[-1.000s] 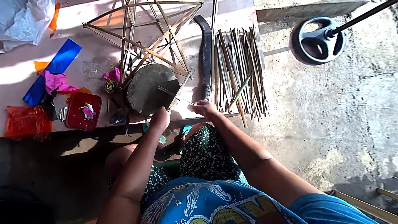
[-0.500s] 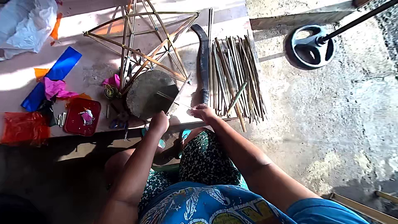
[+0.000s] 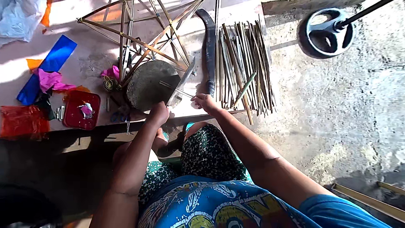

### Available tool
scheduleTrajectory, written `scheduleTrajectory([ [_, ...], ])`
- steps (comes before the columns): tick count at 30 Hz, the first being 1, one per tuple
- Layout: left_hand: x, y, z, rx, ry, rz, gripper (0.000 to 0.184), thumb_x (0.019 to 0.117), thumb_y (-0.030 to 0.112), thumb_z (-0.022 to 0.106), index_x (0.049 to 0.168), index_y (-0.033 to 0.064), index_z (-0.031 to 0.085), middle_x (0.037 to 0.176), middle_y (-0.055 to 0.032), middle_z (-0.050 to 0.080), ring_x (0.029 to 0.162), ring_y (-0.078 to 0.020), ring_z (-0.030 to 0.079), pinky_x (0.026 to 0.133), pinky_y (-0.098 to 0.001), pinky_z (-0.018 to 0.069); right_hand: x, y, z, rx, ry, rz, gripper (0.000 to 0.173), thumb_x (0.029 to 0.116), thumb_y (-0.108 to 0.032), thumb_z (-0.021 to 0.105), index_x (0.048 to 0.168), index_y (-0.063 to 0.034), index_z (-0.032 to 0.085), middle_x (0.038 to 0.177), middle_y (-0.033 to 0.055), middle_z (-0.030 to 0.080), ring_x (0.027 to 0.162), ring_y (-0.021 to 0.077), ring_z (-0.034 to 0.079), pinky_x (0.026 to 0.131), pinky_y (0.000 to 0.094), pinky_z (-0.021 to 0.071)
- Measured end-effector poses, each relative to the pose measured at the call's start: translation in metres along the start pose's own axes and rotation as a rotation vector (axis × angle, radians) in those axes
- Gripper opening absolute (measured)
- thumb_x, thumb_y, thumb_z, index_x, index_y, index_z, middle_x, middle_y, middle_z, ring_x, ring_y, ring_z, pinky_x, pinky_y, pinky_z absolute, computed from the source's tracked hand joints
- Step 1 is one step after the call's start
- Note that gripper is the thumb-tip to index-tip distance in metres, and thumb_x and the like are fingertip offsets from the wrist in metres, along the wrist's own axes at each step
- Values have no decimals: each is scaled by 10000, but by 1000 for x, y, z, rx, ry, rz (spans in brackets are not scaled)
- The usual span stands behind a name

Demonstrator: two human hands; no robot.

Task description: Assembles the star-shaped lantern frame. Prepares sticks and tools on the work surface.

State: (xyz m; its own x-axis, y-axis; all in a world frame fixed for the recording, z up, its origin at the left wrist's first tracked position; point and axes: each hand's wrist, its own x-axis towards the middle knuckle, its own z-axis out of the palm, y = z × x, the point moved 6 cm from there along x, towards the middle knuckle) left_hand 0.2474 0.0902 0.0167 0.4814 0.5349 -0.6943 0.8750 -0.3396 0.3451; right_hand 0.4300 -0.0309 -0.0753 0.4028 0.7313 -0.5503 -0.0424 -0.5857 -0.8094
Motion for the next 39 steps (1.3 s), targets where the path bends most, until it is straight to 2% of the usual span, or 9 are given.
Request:
scheduleTrajectory([
  [7,-21,13,-8,10,107,88,400,1097,280,495,1283,-67,567,1139,-276,661,1125,-417,652,982,-570,498,-18,-24,-8,110,55,-141,209,1085,-143,464,1087,-37,644,738,-66,565,616,15,533,621,196,493],
  [12,1,8,10,63,-6,-38,444,1095,279,496,1312,-106,539,1243,-311,625,1204,-435,621,1006,-592,490,-9,0,7,-116,32,54,303,1111,-174,419,1196,31,625,889,62,636,700,79,581,705,274,527],
  [18,-1,11,14,93,-7,-50,412,1083,259,518,1312,-83,546,1236,-291,640,1191,-422,636,996,-585,500,-78,-52,1,-532,100,-172,629,995,-322,646,1515,-26,452,1575,214,413,1439,372,423,1152,554,364],
  [21,-2,11,11,100,-8,-46,368,1060,195,533,1303,-82,550,1224,-291,642,1172,-430,641,965,-605,514,-204,-96,47,-249,-481,-582,564,1032,-484,511,1376,-48,611,1381,87,629,1319,191,563,1134,425,453],
  [25,-3,15,8,132,-31,-40,328,1051,153,533,1265,-94,564,1227,-296,638,1185,-432,634,967,-598,513,-299,-104,75,-8,-1241,-599,645,1054,-564,334,1422,-118,619,1433,59,626,1420,257,491,1206,593,251],
  [29,-4,12,11,143,-30,-42,328,1036,138,554,1266,-96,561,1214,-296,641,1164,-429,644,956,-591,522,-277,-104,52,-130,-1046,-618,609,1057,-568,394,1333,-109,685,1349,47,683,1365,226,554,1214,523,319],
  [32,-3,10,13,113,-1,-33,371,1062,190,535,1284,-107,557,1217,-310,640,1171,-443,640,971,-603,511,-186,-81,9,-406,-299,-480,340,1026,-259,586,1253,-35,706,1286,119,693,1231,247,643,1079,447,497],
  [34,-2,10,16,104,3,-37,426,1082,236,507,1319,-117,538,1253,-322,626,1203,-453,624,999,-614,493,-113,-52,-20,-530,76,-244,402,1060,-224,541,1397,-12,594,1438,208,574,1328,389,545,1109,565,410],
  [39,-2,9,17,108,-4,-69,434,1104,280,466,1304,-100,534,1229,-309,634,1189,-436,633,991,-596,501,-20,19,-11,-196,21,94,473,1128,-356,361,1406,-15,535,1235,185,686,1061,278,685,940,489,516],
])
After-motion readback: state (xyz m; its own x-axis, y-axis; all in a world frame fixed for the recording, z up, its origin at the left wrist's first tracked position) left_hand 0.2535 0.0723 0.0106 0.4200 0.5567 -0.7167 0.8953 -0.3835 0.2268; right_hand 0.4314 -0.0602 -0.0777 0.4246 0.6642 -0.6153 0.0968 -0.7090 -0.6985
